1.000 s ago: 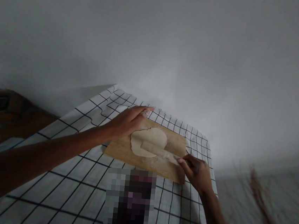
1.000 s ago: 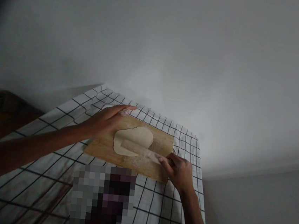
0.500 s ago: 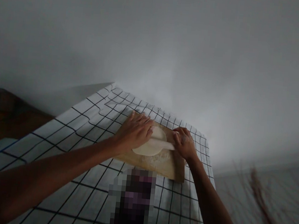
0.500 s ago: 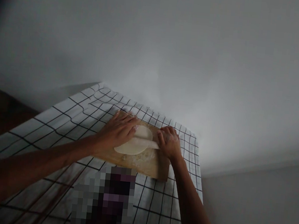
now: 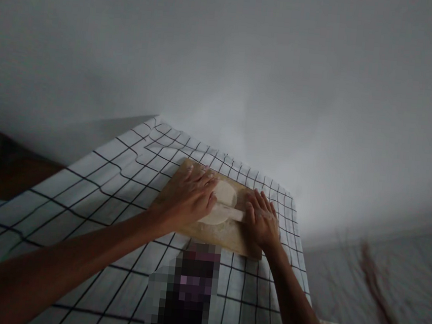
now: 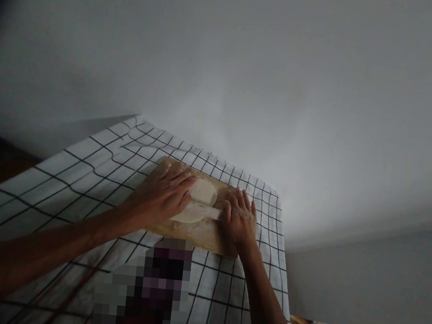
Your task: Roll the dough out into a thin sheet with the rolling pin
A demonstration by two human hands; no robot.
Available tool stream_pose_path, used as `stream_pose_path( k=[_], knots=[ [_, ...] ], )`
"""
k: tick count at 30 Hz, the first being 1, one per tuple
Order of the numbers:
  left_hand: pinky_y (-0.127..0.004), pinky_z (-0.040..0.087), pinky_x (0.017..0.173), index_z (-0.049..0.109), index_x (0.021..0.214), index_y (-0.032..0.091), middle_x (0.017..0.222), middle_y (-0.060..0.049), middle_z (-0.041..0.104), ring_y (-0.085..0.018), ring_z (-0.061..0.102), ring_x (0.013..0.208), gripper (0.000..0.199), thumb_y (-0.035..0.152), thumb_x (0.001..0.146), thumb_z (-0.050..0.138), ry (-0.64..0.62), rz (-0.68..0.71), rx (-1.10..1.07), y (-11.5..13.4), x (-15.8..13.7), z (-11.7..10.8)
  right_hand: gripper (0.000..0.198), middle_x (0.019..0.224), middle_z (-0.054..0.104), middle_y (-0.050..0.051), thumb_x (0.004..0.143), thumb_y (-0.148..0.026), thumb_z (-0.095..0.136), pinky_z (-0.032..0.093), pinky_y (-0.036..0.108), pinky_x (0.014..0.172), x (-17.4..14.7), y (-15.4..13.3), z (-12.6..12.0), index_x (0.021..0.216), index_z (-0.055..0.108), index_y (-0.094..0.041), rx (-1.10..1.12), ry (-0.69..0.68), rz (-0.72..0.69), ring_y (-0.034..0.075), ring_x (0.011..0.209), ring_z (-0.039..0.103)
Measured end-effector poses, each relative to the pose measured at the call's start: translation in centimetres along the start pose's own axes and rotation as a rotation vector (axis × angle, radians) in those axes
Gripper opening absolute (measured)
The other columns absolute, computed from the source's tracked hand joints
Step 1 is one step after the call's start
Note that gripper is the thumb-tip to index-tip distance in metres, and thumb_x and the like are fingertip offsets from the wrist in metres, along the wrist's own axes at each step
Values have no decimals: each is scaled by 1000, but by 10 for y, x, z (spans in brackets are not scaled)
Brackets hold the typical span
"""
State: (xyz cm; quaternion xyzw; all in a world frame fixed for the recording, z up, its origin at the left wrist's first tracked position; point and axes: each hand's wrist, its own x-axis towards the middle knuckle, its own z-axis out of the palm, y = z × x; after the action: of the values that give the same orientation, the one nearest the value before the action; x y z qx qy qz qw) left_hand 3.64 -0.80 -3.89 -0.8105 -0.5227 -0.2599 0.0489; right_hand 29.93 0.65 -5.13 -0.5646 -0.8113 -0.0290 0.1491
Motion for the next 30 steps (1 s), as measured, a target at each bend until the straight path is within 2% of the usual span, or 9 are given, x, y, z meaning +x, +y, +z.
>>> stream_pose_path(
  k=[6, 10, 13, 16, 19, 22, 26, 30],
  knots=[
    [-53, 32, 124, 58, 142, 11, 153, -14, 55, -31, 41, 149, 46, 25, 103, 39, 14, 59, -75, 12, -34, -4, 46, 158, 50, 2, 111, -38, 30, 31, 53, 124, -62, -32, -16, 148, 54, -26, 41, 7, 16, 24, 151, 39],
    [-54, 29, 125, 54, 147, 12, 159, -12, 47, -31, 34, 153, 48, 26, 103, 39, -15, 70, -60, 16, -48, -9, 47, 162, 44, 3, 110, -39, 33, 30, 54, 124, -78, -35, -15, 152, 50, -27, 9, 35, -23, 26, 154, 32],
    [-60, 28, 124, 57, 144, 13, 155, -14, 52, -33, 40, 149, 48, 30, 103, 39, -29, 16, -22, 12, -32, -7, 45, 160, 47, 4, 110, -40, 32, 29, 57, 124, -50, -24, -11, 146, 56, -28, 6, 28, -13, 28, 154, 33],
    [-65, 28, 122, 60, 142, 16, 150, -14, 58, -35, 43, 147, 46, 32, 103, 40, -12, -44, 14, -2, 4, 2, 45, 152, 56, 7, 110, -41, 31, 32, 56, 121, 6, -8, -7, 135, 64, -25, 51, 24, 18, 28, 148, 43],
    [-66, 31, 119, 61, 140, 17, 148, -15, 59, -36, 44, 146, 46, 34, 104, 39, 49, -93, 61, -19, 41, 14, 47, 141, 65, 12, 110, -40, 29, 43, 44, 115, 63, 7, -1, 126, 68, -20, 103, 15, -14, 24, 137, 55],
    [-65, 35, 115, 60, 141, 14, 147, -17, 60, -38, 45, 145, 46, 33, 104, 39, 47, -107, 100, -32, 63, 26, 43, 129, 71, 12, 110, -37, 33, 49, 38, 109, 97, 18, 7, 121, 71, -19, 132, -5, -44, 22, 126, 63],
    [-65, 36, 114, 57, 143, 16, 147, -15, 60, -37, 46, 144, 46, 30, 103, 41, -26, -86, 122, -37, 62, 33, 38, 136, 69, 9, 108, -31, 38, 44, 42, 115, 94, 23, 17, 121, 72, -21, 161, -36, -85, 22, 137, 55],
    [-63, 37, 116, 56, 144, 17, 150, -13, 58, -35, 46, 145, 47, 29, 102, 42, -57, -70, 118, -25, 42, 24, 44, 157, 51, 9, 109, -37, 34, 34, 56, 121, 62, 15, 19, 140, 62, -23, 133, -8, 4, 28, 151, 38]
  ],
)
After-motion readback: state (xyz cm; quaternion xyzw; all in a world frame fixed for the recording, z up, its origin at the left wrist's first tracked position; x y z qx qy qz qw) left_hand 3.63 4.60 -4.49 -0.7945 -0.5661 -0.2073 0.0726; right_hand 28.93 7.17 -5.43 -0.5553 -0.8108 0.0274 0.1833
